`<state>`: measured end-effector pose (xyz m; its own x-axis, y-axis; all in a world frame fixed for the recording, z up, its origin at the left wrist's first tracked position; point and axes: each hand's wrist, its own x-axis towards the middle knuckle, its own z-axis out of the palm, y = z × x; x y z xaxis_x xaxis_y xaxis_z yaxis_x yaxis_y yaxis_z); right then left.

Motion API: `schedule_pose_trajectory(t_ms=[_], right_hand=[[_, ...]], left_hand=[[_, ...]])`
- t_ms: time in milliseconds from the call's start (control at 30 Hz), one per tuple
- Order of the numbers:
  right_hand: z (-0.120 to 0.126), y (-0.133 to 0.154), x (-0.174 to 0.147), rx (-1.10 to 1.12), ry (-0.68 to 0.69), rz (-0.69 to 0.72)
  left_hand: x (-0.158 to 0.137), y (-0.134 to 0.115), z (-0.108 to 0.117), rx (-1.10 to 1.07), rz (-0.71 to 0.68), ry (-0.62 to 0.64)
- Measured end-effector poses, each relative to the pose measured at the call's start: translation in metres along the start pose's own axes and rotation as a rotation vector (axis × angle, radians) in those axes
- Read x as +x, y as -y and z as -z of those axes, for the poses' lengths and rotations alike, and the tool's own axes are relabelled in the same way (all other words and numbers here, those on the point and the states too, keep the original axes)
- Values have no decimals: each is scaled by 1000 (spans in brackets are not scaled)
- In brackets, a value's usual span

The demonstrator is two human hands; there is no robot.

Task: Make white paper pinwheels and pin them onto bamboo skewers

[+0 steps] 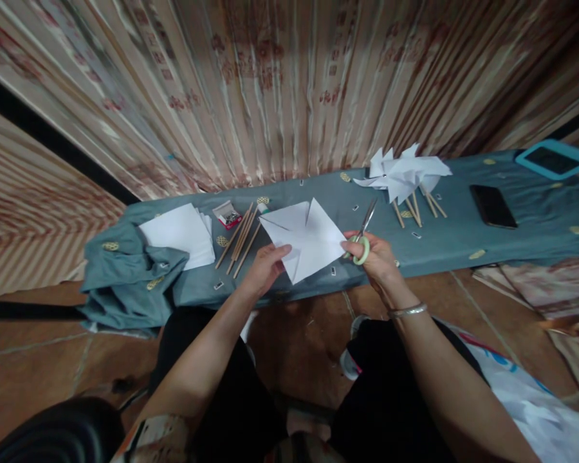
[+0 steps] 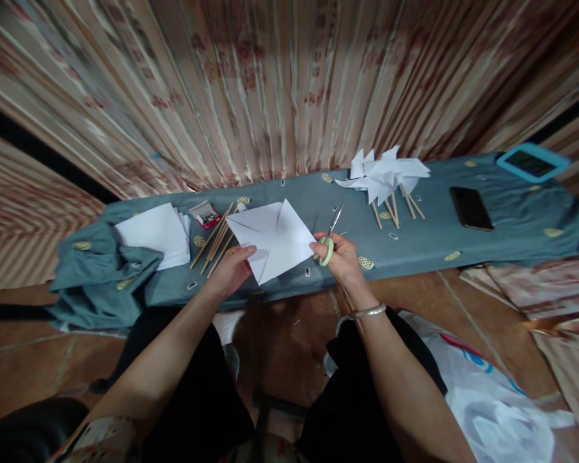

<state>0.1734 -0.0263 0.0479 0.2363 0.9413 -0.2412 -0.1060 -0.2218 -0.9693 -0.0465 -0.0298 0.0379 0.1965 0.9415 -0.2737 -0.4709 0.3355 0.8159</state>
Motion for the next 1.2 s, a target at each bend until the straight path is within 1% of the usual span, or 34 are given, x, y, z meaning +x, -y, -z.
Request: schedule_pose_trajectory(t_ms=[200,267,433,500,533,667,733,900,1000,1100,1200], right_hand=[[-10,-6,6,209,-132,75],[-14,-4,7,265,-145,72],[-27,-1,7,411,-131,47],[-34,-1,7,441,-123,44],[-37,-2,7,441,-119,46],[-49,-5,5,391,-92,55],[-53,-6,2,360,-70,33],[-57,-10,-5,264,-1,-35],[-56,-15,-10,206,50,-47],[-54,-19,-16,169,117,-89],[-49,-19,-23,115,193,-127]], left_hand=[[-4,0,-10,-117,30,112],[-7,0,-15,-156,19,131],[-8,8,-30,-230,8,124],[-4,12,-36,-211,-14,92],[-1,14,-37,-195,-31,55],[13,15,-38,-187,-143,-175],[19,11,-35,-215,-163,-239],[28,0,-24,-283,-171,-306],[31,-6,-17,-279,-197,-319],[33,-12,-9,-264,-233,-331],[33,-17,-1,-267,-251,-315]])
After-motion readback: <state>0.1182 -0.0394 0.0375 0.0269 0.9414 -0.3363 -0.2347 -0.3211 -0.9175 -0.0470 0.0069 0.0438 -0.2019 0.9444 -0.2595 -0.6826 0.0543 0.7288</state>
